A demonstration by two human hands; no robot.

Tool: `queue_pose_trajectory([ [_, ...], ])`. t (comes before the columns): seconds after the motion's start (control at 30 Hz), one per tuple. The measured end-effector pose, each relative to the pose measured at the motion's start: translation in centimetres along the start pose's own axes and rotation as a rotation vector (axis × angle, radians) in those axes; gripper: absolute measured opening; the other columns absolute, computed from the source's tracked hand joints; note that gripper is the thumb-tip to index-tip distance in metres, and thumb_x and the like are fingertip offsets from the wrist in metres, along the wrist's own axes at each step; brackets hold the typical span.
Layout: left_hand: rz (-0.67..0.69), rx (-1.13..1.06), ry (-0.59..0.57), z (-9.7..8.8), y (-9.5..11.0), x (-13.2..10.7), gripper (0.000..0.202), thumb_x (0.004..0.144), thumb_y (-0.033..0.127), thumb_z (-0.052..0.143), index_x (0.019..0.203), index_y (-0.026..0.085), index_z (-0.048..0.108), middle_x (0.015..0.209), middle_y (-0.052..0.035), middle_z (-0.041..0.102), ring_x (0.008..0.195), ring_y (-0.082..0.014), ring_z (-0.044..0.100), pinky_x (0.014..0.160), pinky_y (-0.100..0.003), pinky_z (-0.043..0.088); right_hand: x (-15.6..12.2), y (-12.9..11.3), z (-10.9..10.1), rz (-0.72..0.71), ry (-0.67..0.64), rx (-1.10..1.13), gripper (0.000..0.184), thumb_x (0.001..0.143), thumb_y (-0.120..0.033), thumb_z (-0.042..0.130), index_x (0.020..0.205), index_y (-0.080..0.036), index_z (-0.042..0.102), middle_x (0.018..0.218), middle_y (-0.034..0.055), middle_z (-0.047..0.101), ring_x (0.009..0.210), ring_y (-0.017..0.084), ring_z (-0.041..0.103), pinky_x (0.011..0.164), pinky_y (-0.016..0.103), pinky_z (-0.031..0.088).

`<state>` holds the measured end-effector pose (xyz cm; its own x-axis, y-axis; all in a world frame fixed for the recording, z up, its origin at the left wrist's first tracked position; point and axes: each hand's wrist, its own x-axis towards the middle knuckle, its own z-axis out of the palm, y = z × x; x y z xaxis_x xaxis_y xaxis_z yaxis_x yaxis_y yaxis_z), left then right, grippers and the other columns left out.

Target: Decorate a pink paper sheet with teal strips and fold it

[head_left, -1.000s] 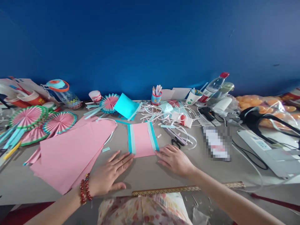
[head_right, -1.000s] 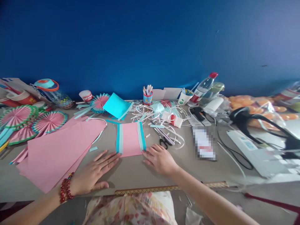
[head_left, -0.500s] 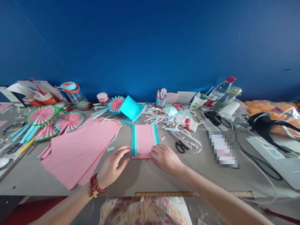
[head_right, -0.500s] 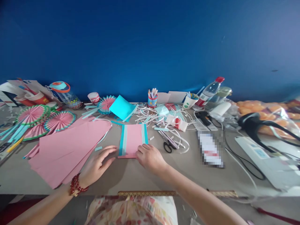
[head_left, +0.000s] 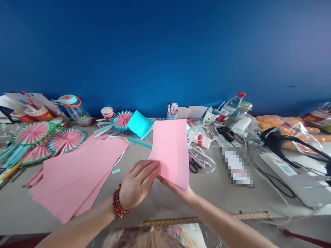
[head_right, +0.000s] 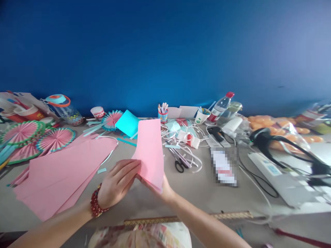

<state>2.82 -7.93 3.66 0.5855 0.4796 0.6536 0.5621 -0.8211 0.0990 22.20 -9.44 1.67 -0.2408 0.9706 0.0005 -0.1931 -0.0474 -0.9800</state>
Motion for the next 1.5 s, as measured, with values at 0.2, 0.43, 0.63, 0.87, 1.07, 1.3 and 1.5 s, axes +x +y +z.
queue_pose_trajectory([
  [0.2,0.050,0.093,-0.092,0.4,-2.1,-1.2,0.031,0.094,0.010,0.048,0.123,0.013,0.059,0.111,-0.0091,0.070,0.102,-0.0210,0.062,0.090,-0.037,0.048,0.4,0.3,-0.6,0.166,-0.189,0.084,0.049,0.076,-0.043,0.077,0.119,-0.022,0.065,0.116,0.0083,0.069,0.111,0.024,0.062,0.099,0.041,0.048],
  [0.43,0.057,0.151,-0.161,1.4,-2.4,-2.8,0.030,0.093,0.010,0.047,0.120,0.016,0.061,0.102,-0.0082,0.068,0.093,-0.0196,0.061,0.086,-0.036,0.049,-3.1,0.0,-3.2,0.470,0.011,0.061,0.041,0.078,-0.051,0.071,0.097,-0.018,0.057,0.079,0.0018,0.063,0.059,0.011,0.057,0.050,0.023,0.044],
  [0.63,0.030,0.119,-0.234,1.7,-2.3,-3.0,0.033,0.096,0.011,0.041,0.121,0.019,0.061,0.105,-0.0082,0.068,0.097,-0.0195,0.060,0.087,-0.036,0.049,-5.8,-1.1,-4.4,-0.173,0.085,-1.059,0.023,0.090,-0.038,0.058,0.105,-0.020,0.056,0.093,0.0085,0.064,0.079,0.021,0.060,0.072,0.037,0.050],
  [0.87,0.057,0.108,-0.260,1.5,-1.3,-2.5,0.024,0.097,0.014,0.045,0.112,0.018,0.063,0.099,-0.0059,0.067,0.091,-0.0181,0.060,0.082,-0.032,0.047,-1.2,-0.6,-2.4,-0.513,-0.157,-1.497,0.014,0.097,-0.024,0.050,0.100,-0.020,0.063,0.100,0.0082,0.067,0.092,0.022,0.057,0.081,0.036,0.041],
  [1.07,0.038,0.110,-0.364,0.7,-1.7,-4.0,0.020,0.096,0.013,0.045,0.095,0.018,0.064,0.095,-0.0060,0.065,0.088,-0.0189,0.058,0.079,-0.034,0.045,-0.7,0.4,-3.2,-0.583,-0.218,-1.506,0.019,0.098,-0.018,0.046,0.095,-0.018,0.064,0.094,0.0062,0.067,0.086,0.019,0.054,0.076,0.033,0.038],
  [1.3,-0.084,0.030,-0.401,1.0,-1.5,-4.2,0.027,0.098,0.015,0.039,0.087,0.018,0.064,0.087,-0.0059,0.061,0.082,-0.0186,0.054,0.075,-0.033,0.044,-0.5,0.7,-2.6,-0.645,-0.344,-1.544,0.016,0.096,-0.015,0.048,0.093,-0.018,0.064,0.095,0.0068,0.065,0.088,0.019,0.053,0.078,0.033,0.038],
  [1.5,-0.244,-0.101,-0.456,1.2,-1.6,-4.9,0.023,0.098,0.020,0.044,0.086,0.018,0.063,0.084,-0.0050,0.061,0.081,-0.0184,0.056,0.074,-0.031,0.043,0.2,1.2,-2.8,-0.508,-0.384,-1.526,0.015,0.098,-0.021,0.049,0.094,-0.018,0.063,0.089,0.0061,0.062,0.084,0.019,0.052,0.074,0.031,0.037],
])
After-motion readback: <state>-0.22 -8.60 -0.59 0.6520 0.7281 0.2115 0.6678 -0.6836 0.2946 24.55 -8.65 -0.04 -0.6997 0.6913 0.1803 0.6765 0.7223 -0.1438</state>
